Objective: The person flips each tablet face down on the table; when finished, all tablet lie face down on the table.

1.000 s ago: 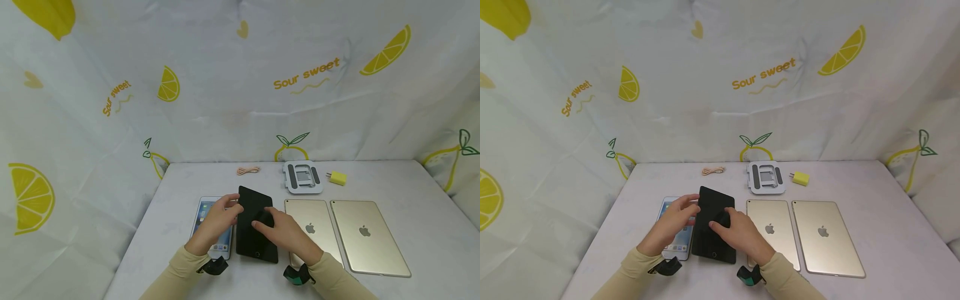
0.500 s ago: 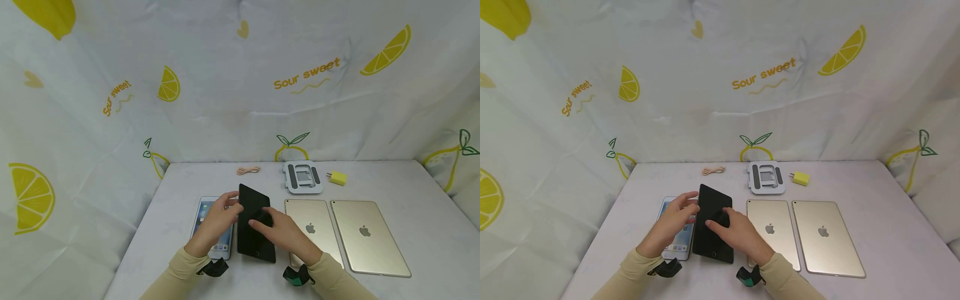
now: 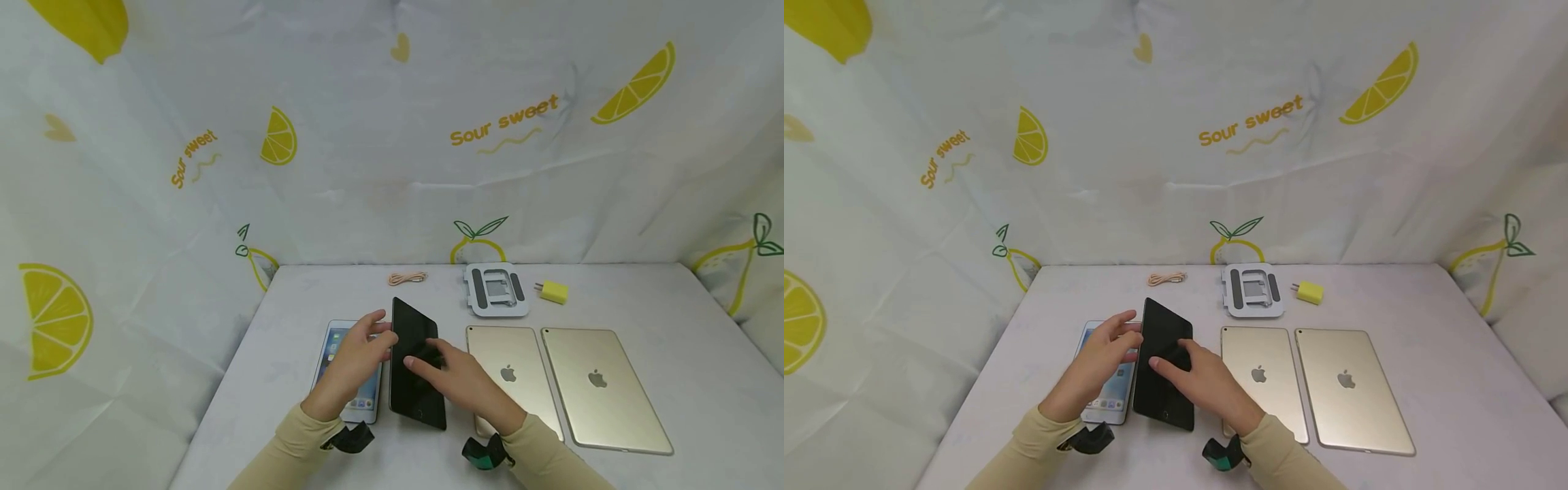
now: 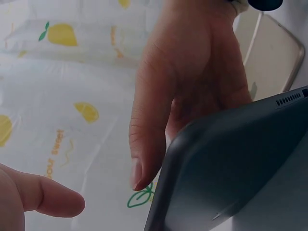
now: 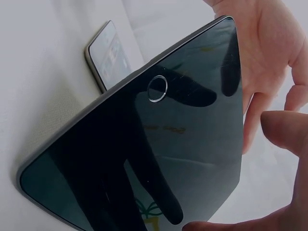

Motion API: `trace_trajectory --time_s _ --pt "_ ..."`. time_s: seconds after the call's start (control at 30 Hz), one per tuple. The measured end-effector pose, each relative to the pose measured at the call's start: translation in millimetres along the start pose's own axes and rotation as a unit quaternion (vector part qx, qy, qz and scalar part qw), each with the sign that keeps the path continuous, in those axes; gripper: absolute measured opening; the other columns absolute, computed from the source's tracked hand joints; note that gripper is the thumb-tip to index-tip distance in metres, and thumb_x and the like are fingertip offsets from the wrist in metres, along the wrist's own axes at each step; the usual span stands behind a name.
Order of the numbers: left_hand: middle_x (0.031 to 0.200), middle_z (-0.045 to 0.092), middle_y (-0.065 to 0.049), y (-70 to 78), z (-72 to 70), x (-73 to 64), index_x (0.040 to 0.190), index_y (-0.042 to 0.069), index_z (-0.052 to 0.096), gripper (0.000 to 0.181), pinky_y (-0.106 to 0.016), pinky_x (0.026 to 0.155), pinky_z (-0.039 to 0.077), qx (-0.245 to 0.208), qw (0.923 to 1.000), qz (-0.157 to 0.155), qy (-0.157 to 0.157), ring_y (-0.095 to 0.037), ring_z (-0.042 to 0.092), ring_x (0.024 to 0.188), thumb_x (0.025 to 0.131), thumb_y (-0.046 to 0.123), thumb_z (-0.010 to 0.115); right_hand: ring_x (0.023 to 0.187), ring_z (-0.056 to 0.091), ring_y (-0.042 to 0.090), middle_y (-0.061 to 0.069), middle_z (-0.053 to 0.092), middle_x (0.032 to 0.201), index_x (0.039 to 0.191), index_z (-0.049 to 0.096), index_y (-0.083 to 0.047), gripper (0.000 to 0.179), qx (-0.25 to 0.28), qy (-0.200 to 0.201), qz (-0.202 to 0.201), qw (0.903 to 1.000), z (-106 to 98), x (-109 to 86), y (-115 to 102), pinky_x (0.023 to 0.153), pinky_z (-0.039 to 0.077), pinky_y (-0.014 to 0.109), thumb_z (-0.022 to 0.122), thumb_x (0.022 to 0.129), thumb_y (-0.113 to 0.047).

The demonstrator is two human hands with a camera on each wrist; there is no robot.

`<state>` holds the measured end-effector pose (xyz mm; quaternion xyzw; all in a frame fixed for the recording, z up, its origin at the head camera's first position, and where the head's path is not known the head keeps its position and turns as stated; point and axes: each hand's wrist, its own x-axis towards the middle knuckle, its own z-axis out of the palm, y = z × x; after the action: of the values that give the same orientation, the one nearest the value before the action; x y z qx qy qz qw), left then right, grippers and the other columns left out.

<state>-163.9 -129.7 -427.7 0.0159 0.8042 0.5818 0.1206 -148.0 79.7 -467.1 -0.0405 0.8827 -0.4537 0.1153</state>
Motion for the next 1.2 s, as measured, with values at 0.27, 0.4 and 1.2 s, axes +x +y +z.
trace_trajectory --time_s 0.27,0.4,1.2 --pt "0.157 0.058 -0.016 2.6 -0.1 -2.2 0.165 0.011 0.041 0.066 -0.062 0.115 0.050 -0.006 1.0000 0.006 0.001 -0.031 0.074 0.117 0.105 0.030 0.060 0.129 0.069 0.037 0.020 0.064 0.151 0.154 0.057 -0.010 0.079 0.028 -0.013 0.003 0.9995 -0.2 -0.2 -1.9 0.099 0.061 0.058 0.067 0.099 -0.065" --pt "0.157 0.058 -0.016 4.1 0.1 -3.8 0.165 0.011 0.041 0.065 -0.063 0.115 0.050 -0.005 0.9999 0.012 0.000 -0.033 0.074 0.118 0.106 0.029 0.059 0.130 0.068 0.037 0.020 0.064 0.151 0.154 0.057 -0.010 0.078 0.033 -0.015 0.004 0.9993 -0.3 -0.7 -3.2 0.099 0.061 0.059 0.067 0.098 -0.065" --pt "0.159 0.058 -0.013 5.0 5.1 -5.1 0.166 0.014 0.041 0.063 -0.052 0.115 0.054 -0.050 0.9969 0.053 -0.031 -0.040 0.069 0.131 0.107 0.026 0.059 0.128 0.071 0.032 0.019 0.071 0.141 0.159 0.050 -0.005 0.083 0.132 -0.037 0.010 0.9905 1.7 1.7 0.3 0.098 0.063 0.053 0.069 0.099 -0.060"
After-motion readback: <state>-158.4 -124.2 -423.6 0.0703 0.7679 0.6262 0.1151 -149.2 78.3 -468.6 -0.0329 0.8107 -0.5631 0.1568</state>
